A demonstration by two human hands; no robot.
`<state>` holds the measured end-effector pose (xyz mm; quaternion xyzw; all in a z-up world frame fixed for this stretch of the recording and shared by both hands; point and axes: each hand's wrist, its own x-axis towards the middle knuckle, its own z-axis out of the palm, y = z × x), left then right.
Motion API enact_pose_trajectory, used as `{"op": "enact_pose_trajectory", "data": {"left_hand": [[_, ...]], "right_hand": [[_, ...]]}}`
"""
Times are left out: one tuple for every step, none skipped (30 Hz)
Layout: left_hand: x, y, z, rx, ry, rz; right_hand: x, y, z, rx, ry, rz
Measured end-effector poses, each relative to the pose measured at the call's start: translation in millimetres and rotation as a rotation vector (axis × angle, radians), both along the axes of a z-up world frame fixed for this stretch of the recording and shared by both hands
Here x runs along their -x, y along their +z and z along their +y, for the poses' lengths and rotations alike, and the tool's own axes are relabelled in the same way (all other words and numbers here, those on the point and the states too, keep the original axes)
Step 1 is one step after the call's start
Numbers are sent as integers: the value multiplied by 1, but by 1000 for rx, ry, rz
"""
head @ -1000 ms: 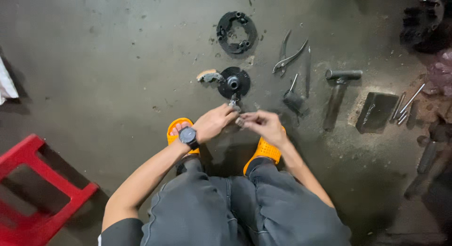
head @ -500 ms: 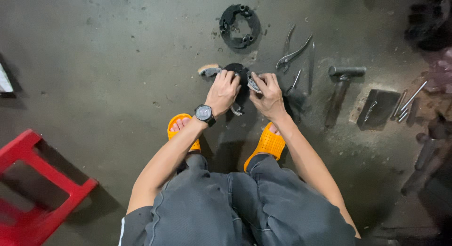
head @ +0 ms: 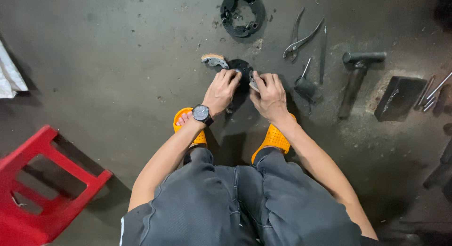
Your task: The person sits on the floor and uses a hammer and pliers to disassemble a circular mechanical component. They strike the part to separate it, then use pliers to remove smaller pieces and a screwdriver to pry out internal components.
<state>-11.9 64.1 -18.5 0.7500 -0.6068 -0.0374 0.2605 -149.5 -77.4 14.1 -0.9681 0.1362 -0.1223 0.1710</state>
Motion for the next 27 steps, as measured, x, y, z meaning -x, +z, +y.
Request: {"op": "enact_pose_trajectory", "data": {"left_hand": [[-1,-2,0,1,-8,-1],[0,-3,0,5,-5,-11],[1,-5,0,10,-3,-20],[1,-5,0,11,-3,-22],[1,-5,1,4,-3,-22],[-1,-4,0,-2,-6,-24],[-2,-3,1,0,-9,-29],[-2,-2,0,-9,-9,-39],[-4,-2,0,-19,-9,-49],[-6,-2,0,-23,-6,-47],[-7,-2,1,-16,-2,-68],[-11,-2,-1,-6,-4,-92],[-15,11,-6,-6,-7,-92],[-19,24,-10,-64,-36,-114],[-23,38,-14,-122,-64,-136],[-25,30,-15,-118,-67,-137],[-26,21,-17,-197,-111,-124],[-28,13,-18,-277,-153,-110],[-27,13,-21,-274,-154,-111],[-27,13,-23,-253,-38,-14],[-26,13,-24,-231,78,83],[-25,11,-23,-234,73,82],[-23,8,-22,-197,149,64],[-20,6,-19,-165,225,50],[-20,5,-17,-171,220,53],[-20,4,-18,-148,236,80],[-20,3,-18,-126,252,106]], "right_hand": [[-1,-5,2,1,-8,-1],[-2,-10,3,25,-5,31],[-2,-15,5,48,-2,62],[-2,-14,8,49,-2,60],[-2,-13,10,17,-29,116],[-3,-12,12,-15,-59,169],[-6,-1,0,-14,-63,164],[-10,8,-13,21,-140,279],[-14,17,-27,55,-217,393],[-9,26,-41,52,-213,396],[-4,34,-56,4,-279,214],[1,42,-72,-42,-347,28],[3,42,-75,-42,-351,28],[6,43,-78,-124,-357,-41],[8,45,-81,-205,-363,-111],[10,43,-70,-201,-366,-113],[12,40,-59,-246,-358,-82],[14,38,-48,-291,-348,-49],[17,24,-31,-288,-350,-51],[22,9,-13,-251,-289,5],[26,-7,5,-213,-229,61],[24,-2,14,-216,-234,61],[22,2,23,-146,-173,170],[20,6,34,-78,-109,284],[20,9,24,-84,-113,288],[19,12,11,26,-194,265],[18,16,-1,138,-273,240]]}}
